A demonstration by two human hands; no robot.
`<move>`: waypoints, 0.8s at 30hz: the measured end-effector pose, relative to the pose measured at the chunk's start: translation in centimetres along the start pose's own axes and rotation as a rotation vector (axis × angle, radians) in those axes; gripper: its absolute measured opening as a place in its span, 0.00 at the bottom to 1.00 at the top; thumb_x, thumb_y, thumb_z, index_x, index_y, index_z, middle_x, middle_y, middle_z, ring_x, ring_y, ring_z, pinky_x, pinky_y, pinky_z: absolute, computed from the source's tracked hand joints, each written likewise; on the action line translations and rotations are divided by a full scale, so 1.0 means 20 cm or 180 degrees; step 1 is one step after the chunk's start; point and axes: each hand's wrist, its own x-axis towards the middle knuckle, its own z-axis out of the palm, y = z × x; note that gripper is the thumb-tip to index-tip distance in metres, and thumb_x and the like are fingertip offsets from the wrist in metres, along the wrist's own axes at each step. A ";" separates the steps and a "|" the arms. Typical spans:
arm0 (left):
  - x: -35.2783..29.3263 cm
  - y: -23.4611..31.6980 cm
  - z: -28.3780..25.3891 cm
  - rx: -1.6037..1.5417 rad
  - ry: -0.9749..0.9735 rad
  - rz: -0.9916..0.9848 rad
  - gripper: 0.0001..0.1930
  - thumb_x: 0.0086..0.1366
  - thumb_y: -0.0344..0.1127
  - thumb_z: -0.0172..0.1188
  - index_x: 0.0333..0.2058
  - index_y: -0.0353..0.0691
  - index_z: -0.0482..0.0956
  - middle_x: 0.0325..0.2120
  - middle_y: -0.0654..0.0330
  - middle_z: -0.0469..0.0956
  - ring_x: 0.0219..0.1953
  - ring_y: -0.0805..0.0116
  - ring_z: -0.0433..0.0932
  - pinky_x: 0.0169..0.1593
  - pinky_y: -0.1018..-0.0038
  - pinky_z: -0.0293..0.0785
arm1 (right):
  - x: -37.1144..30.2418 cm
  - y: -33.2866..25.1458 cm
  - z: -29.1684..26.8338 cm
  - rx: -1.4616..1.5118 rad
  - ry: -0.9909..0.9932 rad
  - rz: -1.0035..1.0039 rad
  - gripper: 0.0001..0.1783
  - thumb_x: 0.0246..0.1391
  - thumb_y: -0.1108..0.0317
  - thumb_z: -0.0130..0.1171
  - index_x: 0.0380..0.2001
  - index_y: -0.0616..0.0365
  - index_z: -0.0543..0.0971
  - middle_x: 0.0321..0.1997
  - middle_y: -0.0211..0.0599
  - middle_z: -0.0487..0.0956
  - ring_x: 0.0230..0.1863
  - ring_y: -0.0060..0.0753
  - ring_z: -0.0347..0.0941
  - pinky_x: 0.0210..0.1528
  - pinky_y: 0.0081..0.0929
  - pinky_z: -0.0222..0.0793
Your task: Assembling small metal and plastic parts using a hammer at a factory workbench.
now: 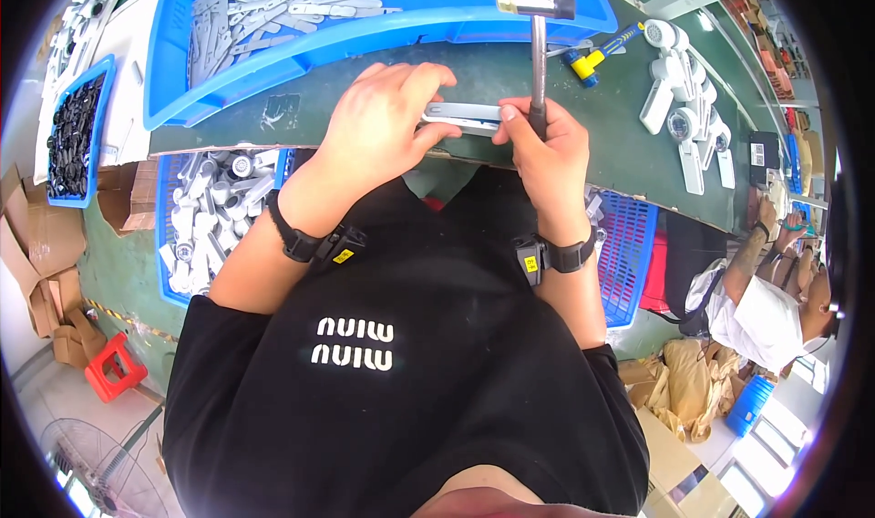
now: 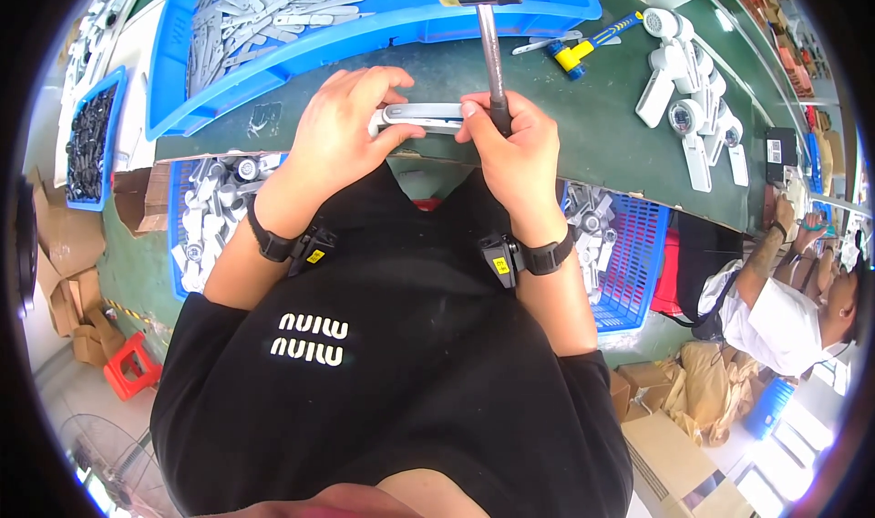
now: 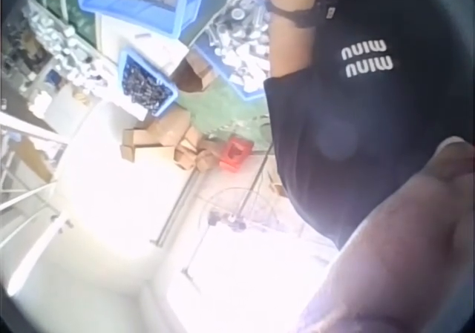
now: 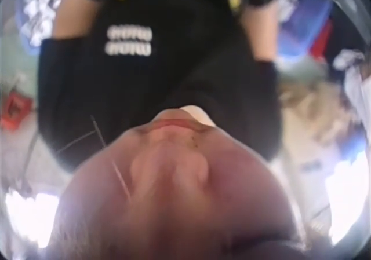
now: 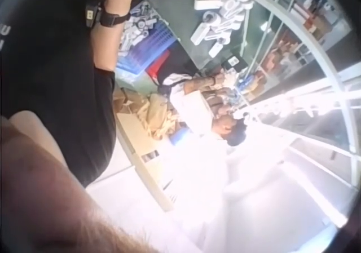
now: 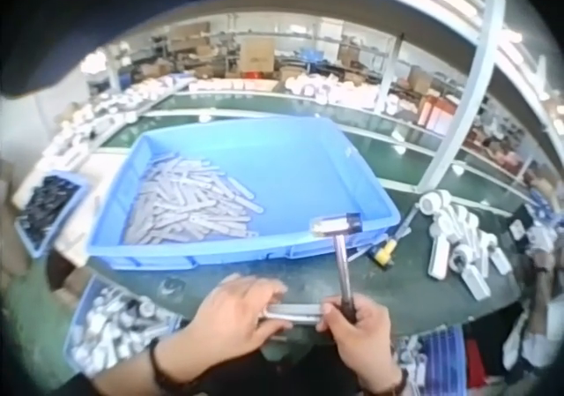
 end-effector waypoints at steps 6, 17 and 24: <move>0.00 0.00 0.00 -0.0059 0.0217 0.0295 0.22 0.56 0.40 0.80 0.47 0.43 0.80 0.32 0.59 0.83 0.38 0.55 0.84 0.46 0.60 0.74 | 0.01 -0.06 -0.01 -0.0277 -0.0121 0.0094 0.06 0.67 0.71 0.67 0.41 0.62 0.88 0.26 0.23 0.83 0.26 0.10 0.72 0.29 0.18 0.63; -0.03 -0.01 0.01 0.0068 0.0306 0.0503 0.12 0.55 0.38 0.81 0.31 0.41 0.88 0.32 0.66 0.87 0.36 0.64 0.85 0.45 0.66 0.75 | 0.04 0.00 0.00 -0.1259 0.0025 -0.0279 0.08 0.66 0.69 0.69 0.42 0.62 0.89 0.22 0.20 0.75 0.25 0.11 0.65 0.28 0.21 0.61; -0.02 -0.01 0.02 0.0114 0.0319 0.0597 0.11 0.55 0.38 0.81 0.32 0.41 0.88 0.33 0.66 0.87 0.35 0.64 0.84 0.45 0.65 0.75 | 0.05 0.05 -0.03 -0.1256 -0.0088 -0.0445 0.11 0.67 0.65 0.70 0.45 0.62 0.89 0.21 0.20 0.74 0.25 0.12 0.64 0.28 0.23 0.61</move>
